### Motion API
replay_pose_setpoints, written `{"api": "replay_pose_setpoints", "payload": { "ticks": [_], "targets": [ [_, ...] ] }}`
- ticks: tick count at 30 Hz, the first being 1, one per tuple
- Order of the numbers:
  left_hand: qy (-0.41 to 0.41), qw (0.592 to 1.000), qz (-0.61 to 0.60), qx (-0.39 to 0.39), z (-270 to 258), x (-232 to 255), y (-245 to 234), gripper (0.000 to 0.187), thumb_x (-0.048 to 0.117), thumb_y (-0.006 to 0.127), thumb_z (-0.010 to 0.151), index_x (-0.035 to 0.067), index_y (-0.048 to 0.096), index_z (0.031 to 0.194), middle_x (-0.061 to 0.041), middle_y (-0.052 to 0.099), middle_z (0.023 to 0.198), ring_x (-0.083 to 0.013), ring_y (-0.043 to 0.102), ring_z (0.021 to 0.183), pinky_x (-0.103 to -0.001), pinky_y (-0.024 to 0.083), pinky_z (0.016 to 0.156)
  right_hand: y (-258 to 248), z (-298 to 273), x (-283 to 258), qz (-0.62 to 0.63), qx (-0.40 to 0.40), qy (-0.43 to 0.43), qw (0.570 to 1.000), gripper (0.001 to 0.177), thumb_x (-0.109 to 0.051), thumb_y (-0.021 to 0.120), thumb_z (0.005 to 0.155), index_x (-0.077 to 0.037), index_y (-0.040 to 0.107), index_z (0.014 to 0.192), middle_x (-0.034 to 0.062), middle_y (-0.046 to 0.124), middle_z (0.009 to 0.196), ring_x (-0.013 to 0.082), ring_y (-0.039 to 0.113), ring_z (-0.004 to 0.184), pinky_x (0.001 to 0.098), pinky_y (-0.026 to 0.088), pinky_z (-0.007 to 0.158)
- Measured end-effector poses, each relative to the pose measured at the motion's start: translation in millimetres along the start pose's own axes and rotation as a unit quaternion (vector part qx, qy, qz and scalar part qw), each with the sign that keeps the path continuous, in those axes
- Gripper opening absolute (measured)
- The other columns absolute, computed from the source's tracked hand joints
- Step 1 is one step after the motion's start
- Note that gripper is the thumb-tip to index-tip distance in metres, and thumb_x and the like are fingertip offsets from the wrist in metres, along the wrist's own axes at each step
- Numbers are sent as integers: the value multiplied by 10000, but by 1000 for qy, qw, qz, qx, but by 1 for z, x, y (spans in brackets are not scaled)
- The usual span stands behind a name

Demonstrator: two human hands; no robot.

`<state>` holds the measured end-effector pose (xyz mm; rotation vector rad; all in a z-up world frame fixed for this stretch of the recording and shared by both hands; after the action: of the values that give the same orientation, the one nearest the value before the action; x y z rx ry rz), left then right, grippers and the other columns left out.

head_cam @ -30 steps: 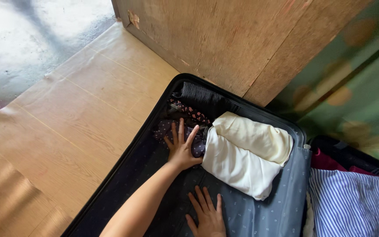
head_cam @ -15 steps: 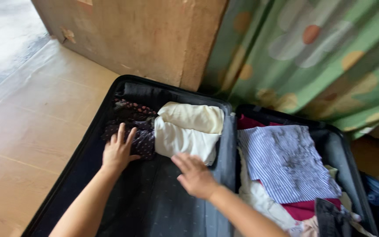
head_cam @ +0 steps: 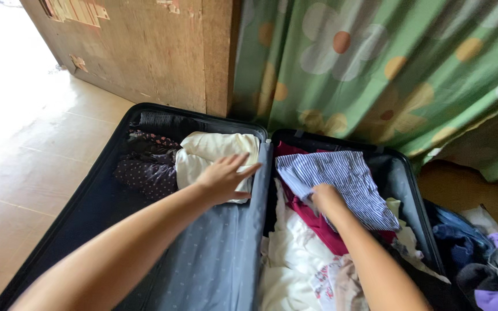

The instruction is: The person folds various garments and places them into an open suitcase. Items handled include a dark green garment, a purple polka-dotted top, a striped shirt, a pink top, and a white garment. The person folds each item by hand and arranges them in the suitcase.

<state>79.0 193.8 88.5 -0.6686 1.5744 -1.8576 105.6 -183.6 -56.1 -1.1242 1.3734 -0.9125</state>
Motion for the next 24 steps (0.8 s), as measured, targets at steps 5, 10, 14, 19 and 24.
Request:
{"api": "replay_pose_setpoints", "payload": {
  "ticks": [5,10,14,19,24],
  "targets": [
    [-136,975,-175,-2,75,77,9,781,547,792,781,162,552,1417,-148,517,1383,-368,479,1327,-497,436,1067,-57,-2,47,49,104,108,988,234,-158,557,889,-92,721,1042,220,727,1036,438,686,992,518,550,862],
    [-175,935,-306,27,65,125,48,962,565,853,669,102,508,1438,-194,497,1383,-403,466,1324,-484,420,1095,-152,-47,37,123,266,103,951,362,-138,541,939,-118,673,1275,266,696,1085,456,659,1008,507,522,846],
    [-147,914,-375,58,54,143,45,1216,641,906,627,44,330,1517,-281,372,1486,-446,395,1390,-468,383,1139,-228,-91,14,298,305,8,905,371,-103,514,957,-57,647,1300,178,712,1132,298,662,1028,390,506,894],
    [-100,903,-399,120,36,187,-16,1412,538,988,476,146,217,1591,-254,209,1605,-443,243,1491,-524,278,1091,-294,-130,-8,470,275,-94,833,409,-62,480,961,-17,625,1341,75,713,1236,142,644,1097,265,477,977],
    [-36,841,-452,296,34,206,-57,830,282,817,832,114,429,1545,-201,543,1512,-345,527,1375,-383,454,1097,-316,-141,-17,557,265,-90,782,426,-115,551,961,-45,626,1374,57,709,1261,154,647,1118,274,482,988]
  ]
}}
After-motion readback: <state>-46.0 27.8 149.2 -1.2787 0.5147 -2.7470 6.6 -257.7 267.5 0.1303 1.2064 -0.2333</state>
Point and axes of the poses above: each hand's wrist, its own z-axis towards the middle knuckle, its own y-axis out of the palm, x = y × z, the point moved 1 cm from there along z, towards the middle knuckle
